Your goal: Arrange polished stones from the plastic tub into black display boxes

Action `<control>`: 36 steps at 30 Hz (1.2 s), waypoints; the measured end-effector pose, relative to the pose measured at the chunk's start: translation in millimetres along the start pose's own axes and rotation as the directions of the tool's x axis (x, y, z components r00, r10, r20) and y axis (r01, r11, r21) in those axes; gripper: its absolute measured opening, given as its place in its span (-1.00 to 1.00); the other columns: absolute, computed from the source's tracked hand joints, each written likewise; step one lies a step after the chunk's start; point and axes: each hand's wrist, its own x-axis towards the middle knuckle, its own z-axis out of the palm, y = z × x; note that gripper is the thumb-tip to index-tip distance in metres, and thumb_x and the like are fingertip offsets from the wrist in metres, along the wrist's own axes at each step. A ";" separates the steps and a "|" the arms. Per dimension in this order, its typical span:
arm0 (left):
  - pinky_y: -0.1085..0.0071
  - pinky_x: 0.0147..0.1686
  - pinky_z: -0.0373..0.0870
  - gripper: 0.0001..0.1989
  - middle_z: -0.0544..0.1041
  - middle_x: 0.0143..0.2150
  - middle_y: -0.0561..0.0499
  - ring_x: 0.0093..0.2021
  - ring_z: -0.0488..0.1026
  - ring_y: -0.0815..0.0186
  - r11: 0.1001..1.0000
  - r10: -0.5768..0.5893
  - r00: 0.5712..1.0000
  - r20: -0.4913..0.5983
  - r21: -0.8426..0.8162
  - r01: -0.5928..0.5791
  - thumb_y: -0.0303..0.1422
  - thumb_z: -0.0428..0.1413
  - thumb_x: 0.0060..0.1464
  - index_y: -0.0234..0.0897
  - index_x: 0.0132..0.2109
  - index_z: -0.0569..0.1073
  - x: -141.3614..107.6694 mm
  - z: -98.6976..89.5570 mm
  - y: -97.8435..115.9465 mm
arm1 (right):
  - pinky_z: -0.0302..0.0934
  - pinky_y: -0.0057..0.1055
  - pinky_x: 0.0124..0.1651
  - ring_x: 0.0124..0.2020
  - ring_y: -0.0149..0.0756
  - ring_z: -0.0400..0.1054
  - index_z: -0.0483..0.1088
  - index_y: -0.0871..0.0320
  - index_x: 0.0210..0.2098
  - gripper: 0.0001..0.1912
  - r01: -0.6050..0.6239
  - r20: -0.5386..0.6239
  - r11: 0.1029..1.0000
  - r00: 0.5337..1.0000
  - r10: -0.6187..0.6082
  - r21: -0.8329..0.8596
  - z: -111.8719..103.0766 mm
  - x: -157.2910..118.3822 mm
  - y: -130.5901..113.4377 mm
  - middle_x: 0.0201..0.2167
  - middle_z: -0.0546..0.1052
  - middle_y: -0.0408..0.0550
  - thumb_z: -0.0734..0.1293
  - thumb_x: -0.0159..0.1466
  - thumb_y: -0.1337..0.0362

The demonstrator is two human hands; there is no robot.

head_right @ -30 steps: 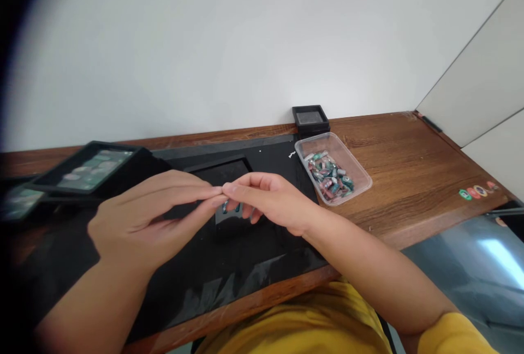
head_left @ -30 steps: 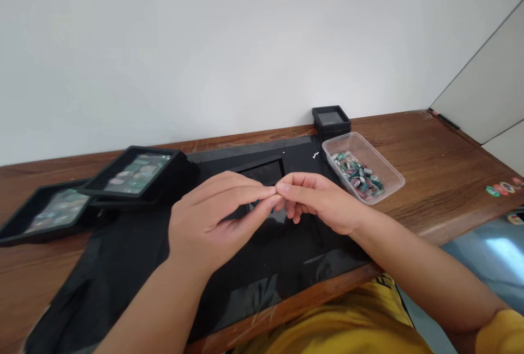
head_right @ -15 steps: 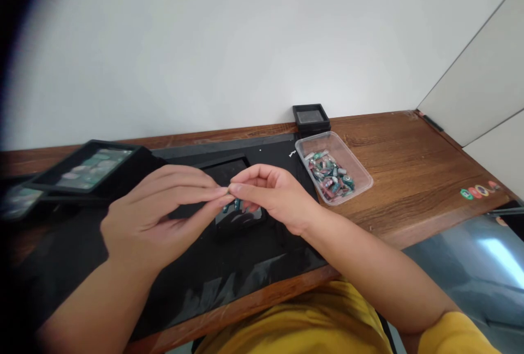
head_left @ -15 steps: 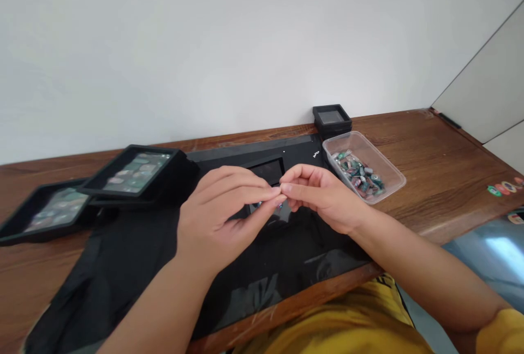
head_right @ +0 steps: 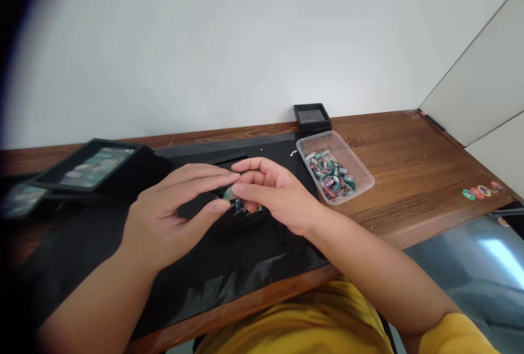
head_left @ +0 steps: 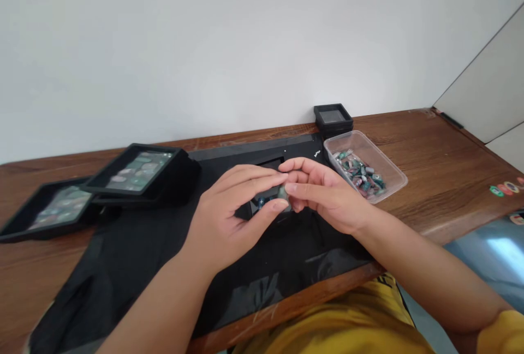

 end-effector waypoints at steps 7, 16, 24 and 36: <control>0.31 0.02 0.56 -0.89 0.68 -0.07 0.02 -0.05 0.61 0.29 0.999 -0.031 1.000 0.000 -0.043 0.031 -0.35 0.23 0.32 -0.15 -0.03 0.59 0.4 -0.8 0.5 | 0.27 -0.56 -0.44 -0.52 -0.56 0.29 0.42 0.10 -0.06 -0.64 -0.015 0.030 0.999 0.999 0.016 -0.029 -0.9 0.4 1.9 -0.41 0.46 -0.33 0.53 0.20 0.31; 0.26 0.08 0.54 -0.83 0.67 -0.02 0.03 0.01 0.59 0.25 0.995 -0.055 0.998 -0.005 -0.089 0.054 -0.41 0.20 0.30 -0.10 -0.01 0.60 0.4 -1.5 2.8 | 0.21 -0.59 -0.56 -0.56 -0.55 0.23 0.39 0.08 -0.04 -0.58 0.005 0.021 0.998 1.000 -0.003 -0.058 1.8 -1.1 0.1 -0.42 0.43 -0.35 0.56 0.16 0.29; 0.27 0.06 0.56 -0.84 0.67 -0.01 0.04 0.01 0.61 0.25 0.990 -0.089 0.996 0.020 -0.104 0.091 -0.37 0.24 0.29 -0.09 -0.01 0.60 0.1 -1.4 1.8 | 0.20 -0.60 -0.55 -0.57 -0.56 0.24 0.40 0.09 -0.07 -0.66 0.041 0.002 0.995 0.999 -0.041 -0.086 1.9 0.1 -0.4 -0.41 0.45 -0.32 0.46 0.17 0.35; 0.27 0.01 0.59 -0.84 0.67 -0.05 0.05 -0.04 0.61 0.25 0.991 -0.061 0.998 -0.028 -0.118 0.057 -0.31 0.32 0.23 -0.08 -0.05 0.60 0.3 2.6 4.6 | 0.22 -0.59 -0.52 -0.55 -0.55 0.27 0.39 0.08 -0.08 -0.63 0.058 0.026 0.992 0.998 -0.055 -0.116 1.3 0.4 0.5 -0.39 0.46 -0.30 0.43 0.11 0.38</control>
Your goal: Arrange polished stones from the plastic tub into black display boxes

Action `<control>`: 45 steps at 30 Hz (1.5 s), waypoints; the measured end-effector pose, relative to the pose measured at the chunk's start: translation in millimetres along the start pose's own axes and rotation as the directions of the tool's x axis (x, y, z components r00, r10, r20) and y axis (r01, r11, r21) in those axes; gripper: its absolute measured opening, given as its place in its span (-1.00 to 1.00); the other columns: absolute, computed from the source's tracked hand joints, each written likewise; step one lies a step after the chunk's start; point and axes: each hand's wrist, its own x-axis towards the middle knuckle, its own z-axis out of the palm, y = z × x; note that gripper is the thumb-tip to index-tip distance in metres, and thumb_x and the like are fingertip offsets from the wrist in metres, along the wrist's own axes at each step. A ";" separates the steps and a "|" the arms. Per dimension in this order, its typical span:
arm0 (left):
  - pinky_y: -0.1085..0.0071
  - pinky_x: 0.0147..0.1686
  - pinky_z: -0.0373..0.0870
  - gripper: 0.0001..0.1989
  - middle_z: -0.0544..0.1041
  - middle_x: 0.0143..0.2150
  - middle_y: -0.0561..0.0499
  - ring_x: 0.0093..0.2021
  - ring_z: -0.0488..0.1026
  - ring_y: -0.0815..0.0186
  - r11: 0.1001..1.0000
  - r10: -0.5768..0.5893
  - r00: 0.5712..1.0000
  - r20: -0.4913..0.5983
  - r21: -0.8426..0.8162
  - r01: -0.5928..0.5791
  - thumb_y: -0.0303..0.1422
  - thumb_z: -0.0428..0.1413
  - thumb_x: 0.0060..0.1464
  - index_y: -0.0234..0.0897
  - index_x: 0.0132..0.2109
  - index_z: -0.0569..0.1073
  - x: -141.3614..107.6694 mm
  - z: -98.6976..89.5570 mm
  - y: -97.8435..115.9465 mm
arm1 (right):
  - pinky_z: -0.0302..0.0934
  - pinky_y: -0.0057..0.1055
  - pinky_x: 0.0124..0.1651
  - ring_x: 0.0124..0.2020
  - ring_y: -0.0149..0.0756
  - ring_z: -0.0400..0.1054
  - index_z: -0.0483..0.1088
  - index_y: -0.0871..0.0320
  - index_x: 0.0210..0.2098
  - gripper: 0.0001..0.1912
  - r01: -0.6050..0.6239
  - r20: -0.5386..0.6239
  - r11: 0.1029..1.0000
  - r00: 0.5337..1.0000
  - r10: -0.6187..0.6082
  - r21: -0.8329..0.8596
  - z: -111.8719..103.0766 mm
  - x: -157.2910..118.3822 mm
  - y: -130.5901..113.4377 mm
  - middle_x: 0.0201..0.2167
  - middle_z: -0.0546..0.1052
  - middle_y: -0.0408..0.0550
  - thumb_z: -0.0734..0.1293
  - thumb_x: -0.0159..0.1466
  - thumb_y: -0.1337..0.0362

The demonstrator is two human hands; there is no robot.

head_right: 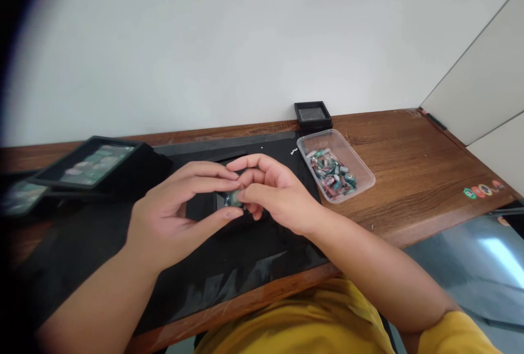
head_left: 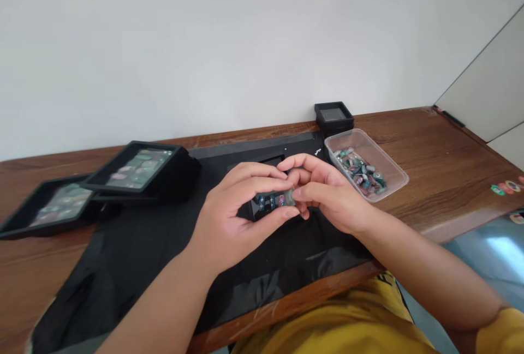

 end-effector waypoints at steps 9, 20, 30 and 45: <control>0.15 -0.03 0.63 -0.87 0.68 -0.07 0.03 -0.08 0.63 0.18 0.999 -0.037 0.999 0.000 0.026 0.037 -0.30 0.28 0.24 -0.03 -0.06 0.62 0.5 -0.2 2.7 | 0.22 -0.56 -0.52 -0.54 -0.51 0.25 0.41 0.06 -0.11 -0.60 -0.010 -0.029 1.000 1.000 0.010 -0.021 1.9 0.0 -1.4 -0.43 0.46 -0.30 0.43 0.04 0.39; 0.09 0.05 0.54 -0.91 0.67 -0.08 0.02 -0.03 0.59 0.14 0.989 0.055 0.998 -0.019 0.140 -0.052 -0.33 0.31 0.23 -0.07 -0.11 0.61 2.7 0.8 1.2 | 0.19 -0.51 -0.51 -0.55 -0.47 0.23 0.39 0.10 -0.16 -0.76 -0.059 -0.169 0.995 0.985 0.044 -0.085 2.1 0.5 -2.6 -0.47 0.44 -0.27 0.38 0.17 0.26; 0.20 -0.14 0.42 -0.79 0.60 -0.30 0.05 -0.23 0.48 0.21 0.970 -0.068 0.940 0.334 0.241 -0.015 -0.16 0.17 0.37 -0.07 -0.07 0.67 -4.4 5.1 -12.7 | 0.25 -0.41 -0.29 -0.41 -0.42 0.26 0.32 0.04 -0.02 -0.81 0.259 -0.266 0.851 0.873 -0.409 -0.457 6.0 -5.3 6.3 -0.31 0.43 -0.21 0.32 0.42 0.16; 0.19 -0.18 0.39 -0.83 0.59 -0.27 0.01 -0.22 0.45 0.15 0.927 -0.244 0.886 0.395 0.363 0.093 -0.20 0.20 0.28 -0.08 -0.12 0.68 -11.3 2.5 -29.0 | 0.24 -0.37 -0.29 -0.29 -0.33 0.31 0.31 0.04 -0.01 -0.75 0.209 -0.157 0.784 0.919 -0.362 -0.584 10.2 -10.9 5.0 -0.26 0.41 -0.13 0.34 0.42 0.07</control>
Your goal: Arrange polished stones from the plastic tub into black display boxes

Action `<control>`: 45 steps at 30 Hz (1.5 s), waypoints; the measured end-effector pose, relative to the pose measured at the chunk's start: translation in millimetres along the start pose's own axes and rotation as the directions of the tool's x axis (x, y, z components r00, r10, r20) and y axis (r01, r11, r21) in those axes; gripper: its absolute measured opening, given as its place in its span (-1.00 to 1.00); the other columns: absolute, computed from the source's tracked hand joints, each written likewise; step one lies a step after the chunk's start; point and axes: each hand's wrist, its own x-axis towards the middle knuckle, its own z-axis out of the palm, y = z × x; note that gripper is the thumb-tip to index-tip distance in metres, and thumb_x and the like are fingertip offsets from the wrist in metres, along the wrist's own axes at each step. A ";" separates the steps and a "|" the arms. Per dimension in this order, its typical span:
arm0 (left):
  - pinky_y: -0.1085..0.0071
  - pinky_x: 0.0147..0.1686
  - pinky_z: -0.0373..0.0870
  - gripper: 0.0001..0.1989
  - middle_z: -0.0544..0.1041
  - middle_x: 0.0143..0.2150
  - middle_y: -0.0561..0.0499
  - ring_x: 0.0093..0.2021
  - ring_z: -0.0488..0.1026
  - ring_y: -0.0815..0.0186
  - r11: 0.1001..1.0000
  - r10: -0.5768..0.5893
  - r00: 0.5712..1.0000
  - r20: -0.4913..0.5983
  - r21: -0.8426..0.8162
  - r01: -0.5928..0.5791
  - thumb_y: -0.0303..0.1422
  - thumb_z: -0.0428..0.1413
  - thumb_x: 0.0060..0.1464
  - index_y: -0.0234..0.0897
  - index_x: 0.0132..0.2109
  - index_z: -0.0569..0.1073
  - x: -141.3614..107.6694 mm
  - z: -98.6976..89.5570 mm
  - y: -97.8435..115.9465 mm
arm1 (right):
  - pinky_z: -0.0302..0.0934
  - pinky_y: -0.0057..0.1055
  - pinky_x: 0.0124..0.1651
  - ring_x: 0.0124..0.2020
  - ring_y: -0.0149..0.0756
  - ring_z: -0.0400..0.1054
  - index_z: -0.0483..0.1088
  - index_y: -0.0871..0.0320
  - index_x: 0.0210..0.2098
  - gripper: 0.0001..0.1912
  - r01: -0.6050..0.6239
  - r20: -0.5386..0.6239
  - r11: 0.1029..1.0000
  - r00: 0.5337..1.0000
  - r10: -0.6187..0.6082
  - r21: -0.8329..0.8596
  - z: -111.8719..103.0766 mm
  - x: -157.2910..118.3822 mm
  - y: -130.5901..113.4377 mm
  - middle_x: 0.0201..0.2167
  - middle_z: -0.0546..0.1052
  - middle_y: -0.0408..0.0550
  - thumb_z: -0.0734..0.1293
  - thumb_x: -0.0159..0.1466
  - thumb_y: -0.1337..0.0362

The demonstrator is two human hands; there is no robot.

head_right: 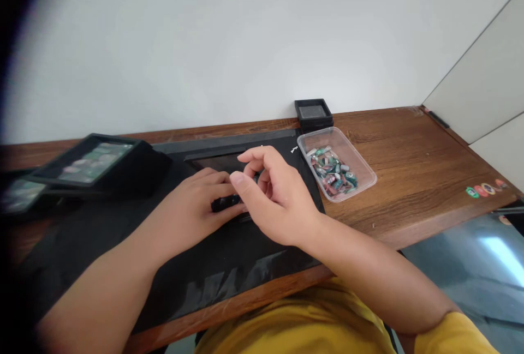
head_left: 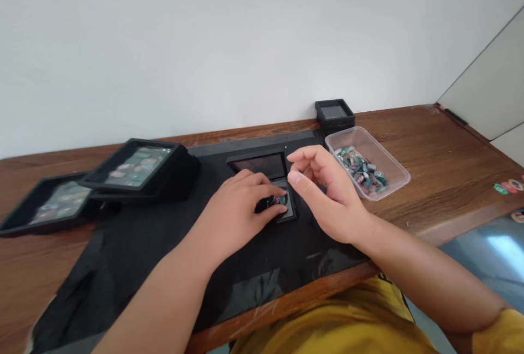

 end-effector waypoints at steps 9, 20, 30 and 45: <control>0.21 -0.30 0.41 -0.78 0.64 -0.27 -0.03 -0.26 0.49 0.11 0.998 -0.056 0.997 0.046 -0.030 0.057 -0.20 0.11 0.29 -0.11 -0.22 0.63 -0.7 1.0 2.1 | 0.22 -0.37 -0.32 -0.39 -0.38 0.28 0.34 0.06 -0.06 -0.80 -0.004 0.129 0.989 0.991 0.023 -0.148 -0.4 1.3 1.9 -0.27 0.46 -0.16 0.32 0.38 0.14; 0.21 -0.28 0.40 -0.78 0.61 -0.31 -0.02 -0.26 0.49 0.12 0.998 -0.057 0.997 0.050 -0.015 0.057 -0.20 0.11 0.29 -0.12 -0.22 0.63 -0.8 -0.4 1.1 | 0.08 -0.38 -0.34 -0.45 -0.40 0.25 0.38 0.08 -0.10 -0.86 -0.034 0.214 0.904 0.967 0.137 -0.425 -6.5 4.8 -1.6 -0.32 0.52 -0.18 0.32 0.39 0.19; 0.17 -0.20 0.41 -0.74 0.62 -0.27 -0.03 -0.20 0.49 0.11 0.997 -0.061 0.994 0.093 0.047 0.056 -0.24 0.08 0.30 -0.14 -0.25 0.63 2.5 -0.5 3.5 | 0.06 -0.35 -0.28 -0.30 -0.25 0.43 0.46 0.11 0.00 -0.78 -0.001 0.259 0.648 0.916 0.305 -0.761 -5.4 6.2 -2.5 -0.28 0.61 -0.11 0.35 0.35 0.32; 0.31 -0.30 0.42 -0.70 0.62 -0.34 0.02 -0.30 0.52 0.22 0.905 -0.279 0.960 -0.016 -0.339 0.257 -0.13 0.09 0.22 -0.13 -0.32 0.64 8.8 -16.3 22.8 | 0.31 -0.30 -0.08 -0.13 -0.17 0.56 0.62 0.13 -0.05 -0.79 0.025 0.145 0.699 0.983 0.112 -0.714 -1.3 6.0 5.3 -0.17 0.71 -0.04 0.42 0.34 0.33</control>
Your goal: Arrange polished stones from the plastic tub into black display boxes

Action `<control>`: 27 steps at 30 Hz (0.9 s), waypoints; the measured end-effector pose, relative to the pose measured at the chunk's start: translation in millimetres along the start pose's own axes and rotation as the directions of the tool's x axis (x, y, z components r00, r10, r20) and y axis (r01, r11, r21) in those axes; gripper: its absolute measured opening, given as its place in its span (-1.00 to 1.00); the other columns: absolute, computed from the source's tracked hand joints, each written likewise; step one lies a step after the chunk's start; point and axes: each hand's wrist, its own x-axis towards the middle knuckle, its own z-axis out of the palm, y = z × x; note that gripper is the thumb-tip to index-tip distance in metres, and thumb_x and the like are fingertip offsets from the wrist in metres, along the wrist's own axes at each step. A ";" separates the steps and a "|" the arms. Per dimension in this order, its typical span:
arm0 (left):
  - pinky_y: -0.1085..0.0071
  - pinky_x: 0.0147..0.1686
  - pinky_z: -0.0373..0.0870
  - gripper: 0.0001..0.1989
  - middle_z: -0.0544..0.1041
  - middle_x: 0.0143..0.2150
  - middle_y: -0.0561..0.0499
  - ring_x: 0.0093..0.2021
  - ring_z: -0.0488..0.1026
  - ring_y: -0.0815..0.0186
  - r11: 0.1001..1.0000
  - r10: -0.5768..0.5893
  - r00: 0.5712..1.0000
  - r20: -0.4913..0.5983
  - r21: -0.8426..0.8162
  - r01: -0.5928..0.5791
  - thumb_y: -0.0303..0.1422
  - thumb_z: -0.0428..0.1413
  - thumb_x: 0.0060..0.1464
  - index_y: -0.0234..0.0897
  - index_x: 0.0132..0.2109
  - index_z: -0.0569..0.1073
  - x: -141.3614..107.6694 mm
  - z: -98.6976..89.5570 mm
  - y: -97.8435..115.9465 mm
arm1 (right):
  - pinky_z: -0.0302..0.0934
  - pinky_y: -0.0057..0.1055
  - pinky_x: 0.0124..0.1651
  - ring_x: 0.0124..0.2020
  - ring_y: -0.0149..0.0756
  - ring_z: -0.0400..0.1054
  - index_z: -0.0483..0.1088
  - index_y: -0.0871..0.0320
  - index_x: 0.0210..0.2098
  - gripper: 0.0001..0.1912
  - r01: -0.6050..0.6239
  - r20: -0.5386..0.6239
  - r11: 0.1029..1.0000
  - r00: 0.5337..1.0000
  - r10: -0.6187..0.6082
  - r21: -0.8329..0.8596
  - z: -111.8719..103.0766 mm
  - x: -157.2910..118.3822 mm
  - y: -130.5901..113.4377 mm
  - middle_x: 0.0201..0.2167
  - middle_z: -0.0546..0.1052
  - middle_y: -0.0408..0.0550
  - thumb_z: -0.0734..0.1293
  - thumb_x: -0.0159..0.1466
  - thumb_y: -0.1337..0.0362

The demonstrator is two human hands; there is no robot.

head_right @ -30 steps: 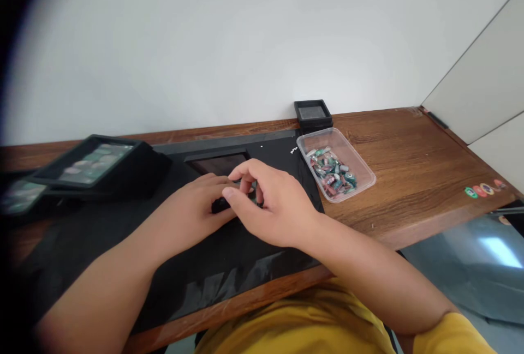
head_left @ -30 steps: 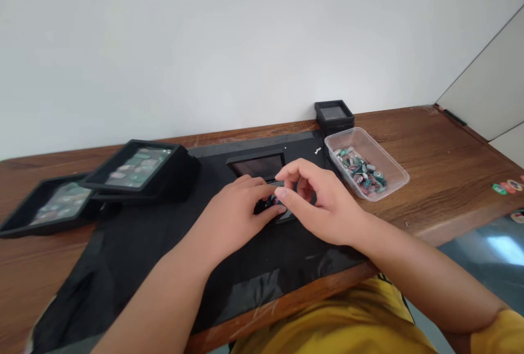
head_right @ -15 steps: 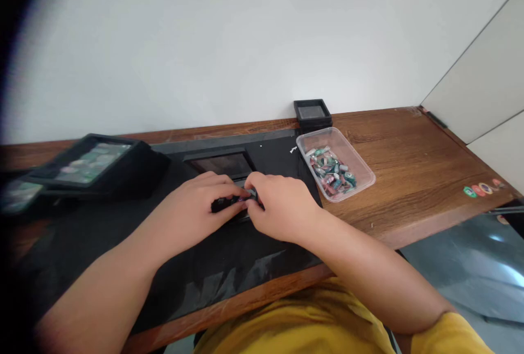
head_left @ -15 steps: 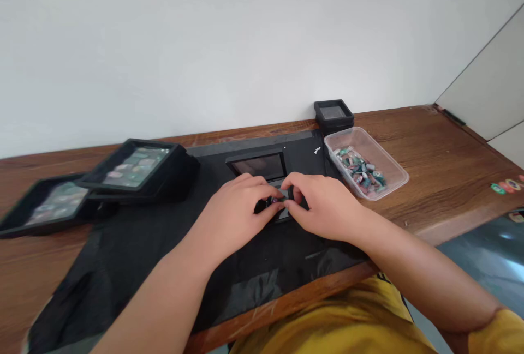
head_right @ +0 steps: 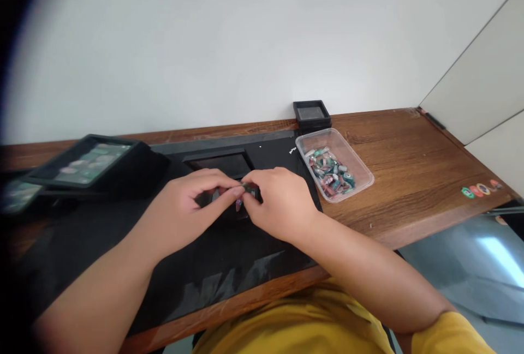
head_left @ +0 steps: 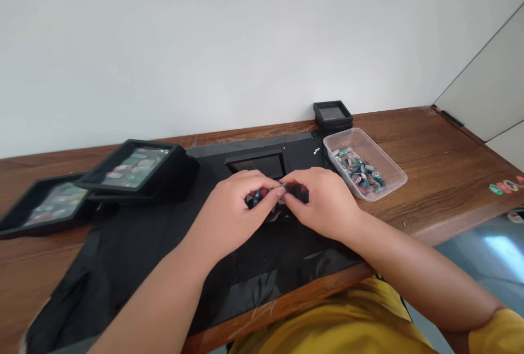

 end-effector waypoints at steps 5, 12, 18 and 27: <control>0.41 -0.40 0.43 -0.75 0.60 -0.43 0.06 -0.41 0.50 0.31 0.975 -0.111 0.989 -0.099 -0.205 0.089 -0.13 0.18 0.14 -0.15 -0.39 0.61 -1.1 -3.9 5.7 | 0.34 -0.37 -0.14 -0.26 -0.27 0.57 0.65 0.14 0.00 -0.74 0.169 -0.247 0.980 0.959 -0.139 0.104 4.5 -3.0 4.7 -0.24 0.74 -0.06 0.44 0.35 0.25; 0.41 -0.39 0.43 -0.74 0.61 -0.42 0.05 -0.39 0.50 0.30 0.955 -0.136 0.990 -0.044 -0.271 0.119 -0.12 0.19 0.11 -0.16 -0.40 0.61 -1.1 -1.8 9.1 | 0.36 -0.38 -0.12 -0.26 -0.28 0.58 0.67 0.15 -0.03 -0.77 0.272 -0.294 0.957 0.927 -0.234 0.096 8.4 -5.1 8.7 -0.20 0.75 -0.06 0.44 0.35 0.30; 0.40 -0.55 0.15 -0.62 0.36 -0.58 0.14 -0.56 0.27 0.35 0.971 -0.229 0.973 0.027 0.078 0.226 0.06 0.18 0.04 -0.15 -0.43 0.42 -0.8 -16.5 -14.6 | 0.34 -0.32 -0.05 -0.11 -0.18 0.59 0.67 0.14 -0.04 -0.76 0.097 -0.036 0.995 0.995 -0.095 0.039 4.9 -1.3 3.2 -0.16 0.74 -0.05 0.52 0.30 0.27; 0.34 -0.48 0.15 -0.61 0.44 -0.46 0.10 -0.48 0.39 0.24 0.913 -0.255 0.944 0.211 0.373 0.163 0.01 0.18 0.04 0.00 -0.05 0.60 -1.5 -18.1 -39.9 | 0.29 -0.29 -0.03 -0.02 -0.12 0.56 0.65 0.11 0.00 -0.77 0.023 0.231 0.996 0.973 -0.002 -0.086 12.1 5.1 0.5 -0.11 0.70 -0.04 0.48 0.36 0.27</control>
